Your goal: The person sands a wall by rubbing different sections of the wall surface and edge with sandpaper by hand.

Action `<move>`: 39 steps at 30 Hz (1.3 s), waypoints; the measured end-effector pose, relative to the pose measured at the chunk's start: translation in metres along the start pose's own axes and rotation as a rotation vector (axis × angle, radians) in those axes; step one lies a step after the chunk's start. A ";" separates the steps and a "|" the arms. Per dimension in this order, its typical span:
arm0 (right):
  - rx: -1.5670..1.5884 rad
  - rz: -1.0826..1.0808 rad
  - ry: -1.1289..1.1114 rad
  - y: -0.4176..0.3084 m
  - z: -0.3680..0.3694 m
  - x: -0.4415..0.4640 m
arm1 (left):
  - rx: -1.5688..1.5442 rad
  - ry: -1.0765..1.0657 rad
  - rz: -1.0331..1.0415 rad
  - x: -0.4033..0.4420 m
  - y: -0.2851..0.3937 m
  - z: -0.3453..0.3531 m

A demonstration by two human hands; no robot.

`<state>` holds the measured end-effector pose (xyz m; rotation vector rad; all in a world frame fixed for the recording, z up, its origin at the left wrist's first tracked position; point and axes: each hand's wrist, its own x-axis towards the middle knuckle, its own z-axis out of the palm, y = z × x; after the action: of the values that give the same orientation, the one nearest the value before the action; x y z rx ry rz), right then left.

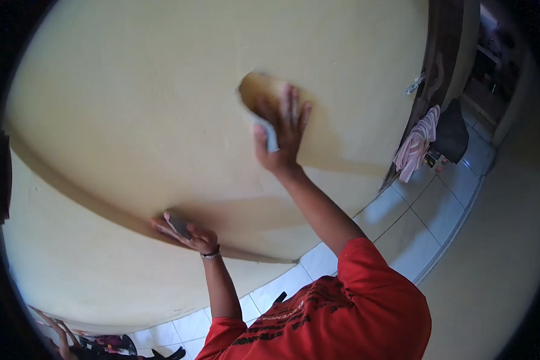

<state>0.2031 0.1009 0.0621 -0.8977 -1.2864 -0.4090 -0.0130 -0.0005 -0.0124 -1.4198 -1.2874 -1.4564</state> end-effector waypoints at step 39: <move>0.018 0.067 0.121 0.183 -0.060 0.134 | 0.491 -0.081 0.109 0.002 0.001 -0.002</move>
<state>0.4091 0.1951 0.1245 -0.8856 -1.1446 -0.3924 -0.0126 -0.0030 -0.0104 -1.2020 -1.4685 -0.9316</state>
